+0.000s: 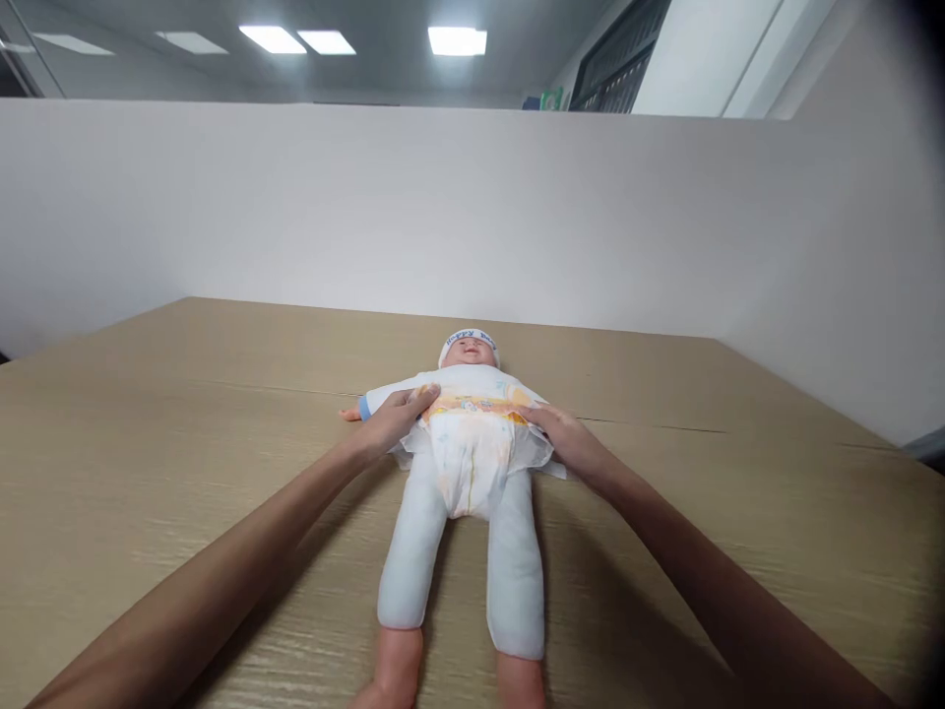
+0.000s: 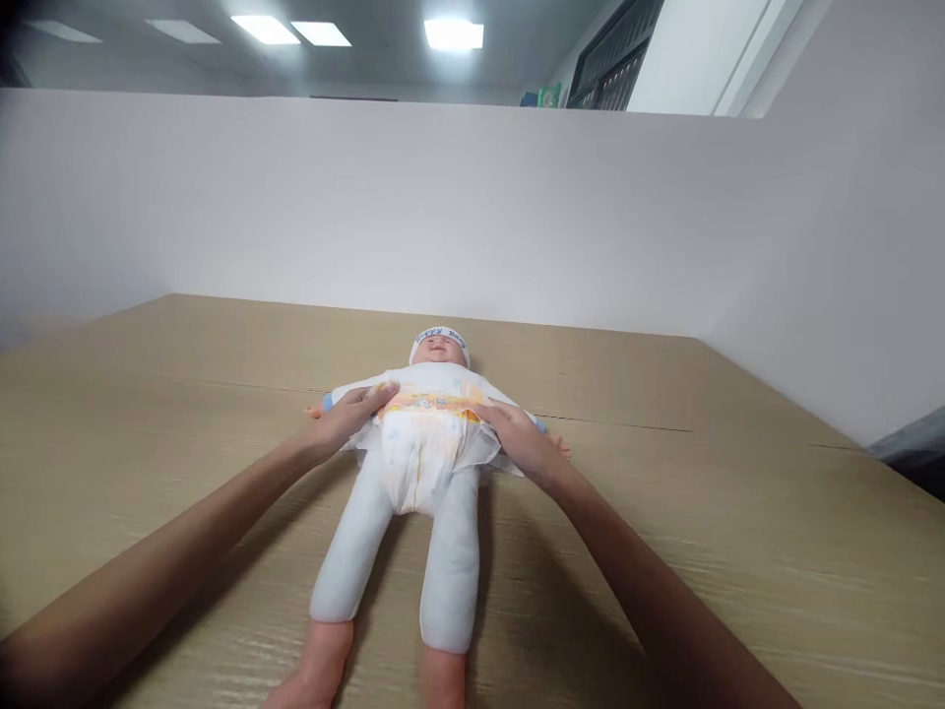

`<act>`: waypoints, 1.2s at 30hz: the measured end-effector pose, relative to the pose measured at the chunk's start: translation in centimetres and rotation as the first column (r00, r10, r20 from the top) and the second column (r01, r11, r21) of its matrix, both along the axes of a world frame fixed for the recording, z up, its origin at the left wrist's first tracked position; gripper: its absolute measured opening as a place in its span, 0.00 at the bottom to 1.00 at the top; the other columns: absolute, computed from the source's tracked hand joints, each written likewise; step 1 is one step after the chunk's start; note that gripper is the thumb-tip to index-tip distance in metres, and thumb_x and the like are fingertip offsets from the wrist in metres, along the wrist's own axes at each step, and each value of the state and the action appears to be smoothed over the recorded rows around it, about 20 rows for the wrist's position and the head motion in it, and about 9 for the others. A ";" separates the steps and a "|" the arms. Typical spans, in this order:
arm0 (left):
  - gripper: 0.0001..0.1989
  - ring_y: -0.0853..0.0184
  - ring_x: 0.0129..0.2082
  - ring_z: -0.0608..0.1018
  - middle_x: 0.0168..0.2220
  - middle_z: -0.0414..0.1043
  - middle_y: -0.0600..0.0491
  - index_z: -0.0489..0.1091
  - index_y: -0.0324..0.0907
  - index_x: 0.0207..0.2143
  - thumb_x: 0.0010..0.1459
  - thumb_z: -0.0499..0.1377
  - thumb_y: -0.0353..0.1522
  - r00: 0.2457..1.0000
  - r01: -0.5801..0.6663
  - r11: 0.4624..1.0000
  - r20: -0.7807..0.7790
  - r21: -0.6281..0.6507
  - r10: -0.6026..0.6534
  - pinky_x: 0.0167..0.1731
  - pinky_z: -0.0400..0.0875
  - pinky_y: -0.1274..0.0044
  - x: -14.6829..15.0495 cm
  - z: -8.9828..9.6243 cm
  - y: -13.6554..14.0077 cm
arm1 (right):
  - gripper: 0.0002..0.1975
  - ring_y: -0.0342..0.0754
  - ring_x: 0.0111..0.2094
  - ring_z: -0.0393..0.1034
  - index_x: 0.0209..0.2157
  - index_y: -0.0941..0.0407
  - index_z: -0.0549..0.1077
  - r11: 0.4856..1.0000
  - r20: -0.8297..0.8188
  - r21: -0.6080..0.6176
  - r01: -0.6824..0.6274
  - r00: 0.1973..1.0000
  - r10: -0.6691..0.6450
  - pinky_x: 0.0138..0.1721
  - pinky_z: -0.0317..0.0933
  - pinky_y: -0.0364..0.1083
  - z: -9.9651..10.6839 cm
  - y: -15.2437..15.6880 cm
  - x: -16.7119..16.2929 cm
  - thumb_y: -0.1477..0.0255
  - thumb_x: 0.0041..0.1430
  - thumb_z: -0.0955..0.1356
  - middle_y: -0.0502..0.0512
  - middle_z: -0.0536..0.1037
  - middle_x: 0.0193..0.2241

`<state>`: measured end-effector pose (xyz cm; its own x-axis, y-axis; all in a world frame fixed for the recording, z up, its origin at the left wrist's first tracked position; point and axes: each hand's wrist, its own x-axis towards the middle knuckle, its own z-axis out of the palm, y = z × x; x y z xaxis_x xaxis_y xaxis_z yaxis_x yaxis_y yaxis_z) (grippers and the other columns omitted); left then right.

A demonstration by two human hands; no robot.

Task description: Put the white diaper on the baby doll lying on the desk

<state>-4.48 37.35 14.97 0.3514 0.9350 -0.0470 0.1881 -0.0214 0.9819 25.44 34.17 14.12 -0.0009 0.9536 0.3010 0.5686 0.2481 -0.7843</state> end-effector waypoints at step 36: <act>0.29 0.44 0.62 0.67 0.61 0.76 0.49 0.73 0.48 0.58 0.58 0.68 0.49 0.754 0.403 0.670 -0.641 0.624 0.143 0.61 0.64 0.53 8.0 2.4 -3.0 | 0.23 0.47 0.32 0.64 0.28 0.53 0.70 0.983 0.092 -0.180 -0.045 0.994 0.062 0.35 0.56 0.46 2.6 -2.0 1.3 0.48 0.65 0.64 0.48 0.71 0.28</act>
<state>3.55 34.37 17.34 0.6173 0.7110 0.3368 0.6427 -0.7026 0.3054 26.77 32.15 16.72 -0.0744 0.9896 0.1234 0.6333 0.1425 -0.7606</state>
